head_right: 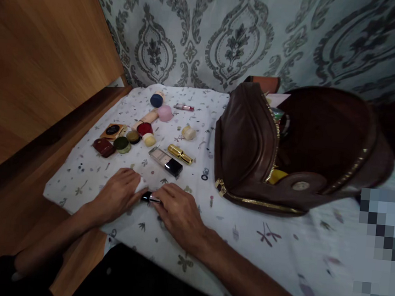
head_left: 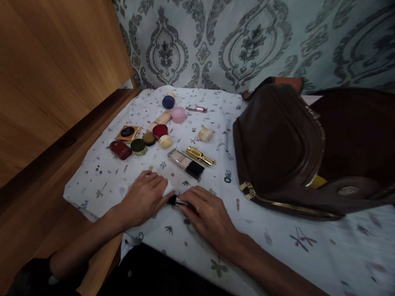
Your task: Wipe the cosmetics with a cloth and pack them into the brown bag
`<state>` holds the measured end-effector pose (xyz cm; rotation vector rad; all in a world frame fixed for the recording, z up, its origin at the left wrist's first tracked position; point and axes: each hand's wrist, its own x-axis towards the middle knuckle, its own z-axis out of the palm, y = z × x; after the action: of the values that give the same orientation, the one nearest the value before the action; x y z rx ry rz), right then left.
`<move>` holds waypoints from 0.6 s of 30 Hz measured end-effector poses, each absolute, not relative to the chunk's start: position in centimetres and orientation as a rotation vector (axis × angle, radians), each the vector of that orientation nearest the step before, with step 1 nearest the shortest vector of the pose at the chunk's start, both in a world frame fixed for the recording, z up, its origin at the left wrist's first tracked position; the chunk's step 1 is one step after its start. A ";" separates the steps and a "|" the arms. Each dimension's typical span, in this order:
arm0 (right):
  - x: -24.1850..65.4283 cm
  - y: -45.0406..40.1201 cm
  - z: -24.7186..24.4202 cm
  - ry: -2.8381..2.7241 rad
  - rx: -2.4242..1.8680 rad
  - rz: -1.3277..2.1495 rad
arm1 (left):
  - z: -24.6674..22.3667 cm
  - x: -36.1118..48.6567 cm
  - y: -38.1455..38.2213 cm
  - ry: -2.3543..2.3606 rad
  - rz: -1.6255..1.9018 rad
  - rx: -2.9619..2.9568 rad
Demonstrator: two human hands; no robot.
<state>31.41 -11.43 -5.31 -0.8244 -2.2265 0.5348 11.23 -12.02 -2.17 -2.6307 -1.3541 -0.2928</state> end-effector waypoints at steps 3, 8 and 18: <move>31.4 -11.4 -5.4 -2.222 -0.849 0.553 | -2.6 7.7 -11.6 -1.435 -0.359 -2.537; 31.3 -11.3 -5.7 -2.205 -0.846 0.583 | -2.9 4.4 -11.5 -1.888 -0.632 -2.510; 31.1 -10.6 -4.8 -1.579 -1.069 1.194 | 0.0 8.0 -9.2 -2.538 -2.581 -1.497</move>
<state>31.12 -10.56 -4.76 -1.0685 -1.5792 1.1944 8.00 -9.25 0.02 -1.4970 -2.5380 -2.5813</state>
